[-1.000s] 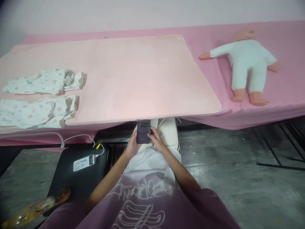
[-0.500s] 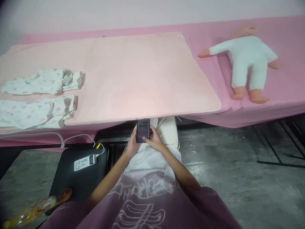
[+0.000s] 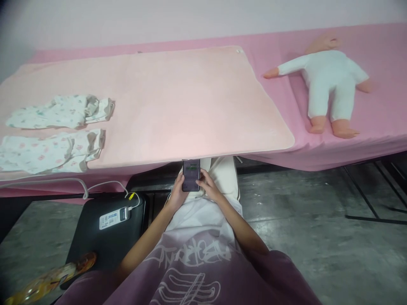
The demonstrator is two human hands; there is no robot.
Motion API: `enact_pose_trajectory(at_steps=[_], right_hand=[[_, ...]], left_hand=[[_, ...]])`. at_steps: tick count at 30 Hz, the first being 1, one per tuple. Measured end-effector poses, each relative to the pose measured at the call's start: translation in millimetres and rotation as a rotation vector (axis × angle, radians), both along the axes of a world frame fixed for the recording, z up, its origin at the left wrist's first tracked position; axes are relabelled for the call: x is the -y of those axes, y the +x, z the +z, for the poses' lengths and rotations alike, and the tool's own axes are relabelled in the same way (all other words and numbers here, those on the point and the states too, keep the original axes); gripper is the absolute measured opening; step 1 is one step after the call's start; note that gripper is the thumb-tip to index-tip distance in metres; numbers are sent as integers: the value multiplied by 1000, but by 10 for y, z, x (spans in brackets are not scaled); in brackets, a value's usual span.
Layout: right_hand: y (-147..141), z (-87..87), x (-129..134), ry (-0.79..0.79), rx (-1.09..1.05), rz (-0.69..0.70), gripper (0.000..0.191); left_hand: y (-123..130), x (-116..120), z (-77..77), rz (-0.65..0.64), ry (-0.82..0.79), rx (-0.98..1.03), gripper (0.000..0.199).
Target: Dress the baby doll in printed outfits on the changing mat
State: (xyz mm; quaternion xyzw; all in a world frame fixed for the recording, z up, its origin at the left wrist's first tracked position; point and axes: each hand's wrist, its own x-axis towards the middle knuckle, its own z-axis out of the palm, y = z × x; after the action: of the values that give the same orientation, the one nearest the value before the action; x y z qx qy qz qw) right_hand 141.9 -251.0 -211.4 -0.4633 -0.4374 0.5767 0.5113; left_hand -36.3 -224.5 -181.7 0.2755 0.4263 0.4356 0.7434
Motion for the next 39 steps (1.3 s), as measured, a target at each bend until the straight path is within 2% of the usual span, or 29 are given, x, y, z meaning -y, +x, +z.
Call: enact_pose_trajectory(at_steps=[6, 13, 20, 28, 33, 39], right_hand=[[44, -102, 11, 33, 14, 28, 64], [80, -136, 9, 61, 67, 44, 69], [97, -123, 11, 89, 113, 60, 71], [70, -121, 24, 96, 142, 61, 71], [48, -144, 19, 85, 112, 46, 67], [43, -148, 18, 81, 91, 37, 61]], left_hand=[[5, -7, 12, 1, -1, 82, 52], [-7, -10, 18, 6, -12, 118, 53], [12, -5, 33, 16, 4, 91, 53], [68, -18, 38, 98, 22, -18, 47], [112, -6, 54, 137, 29, -90, 46], [110, -9, 65, 151, 20, -67, 40]])
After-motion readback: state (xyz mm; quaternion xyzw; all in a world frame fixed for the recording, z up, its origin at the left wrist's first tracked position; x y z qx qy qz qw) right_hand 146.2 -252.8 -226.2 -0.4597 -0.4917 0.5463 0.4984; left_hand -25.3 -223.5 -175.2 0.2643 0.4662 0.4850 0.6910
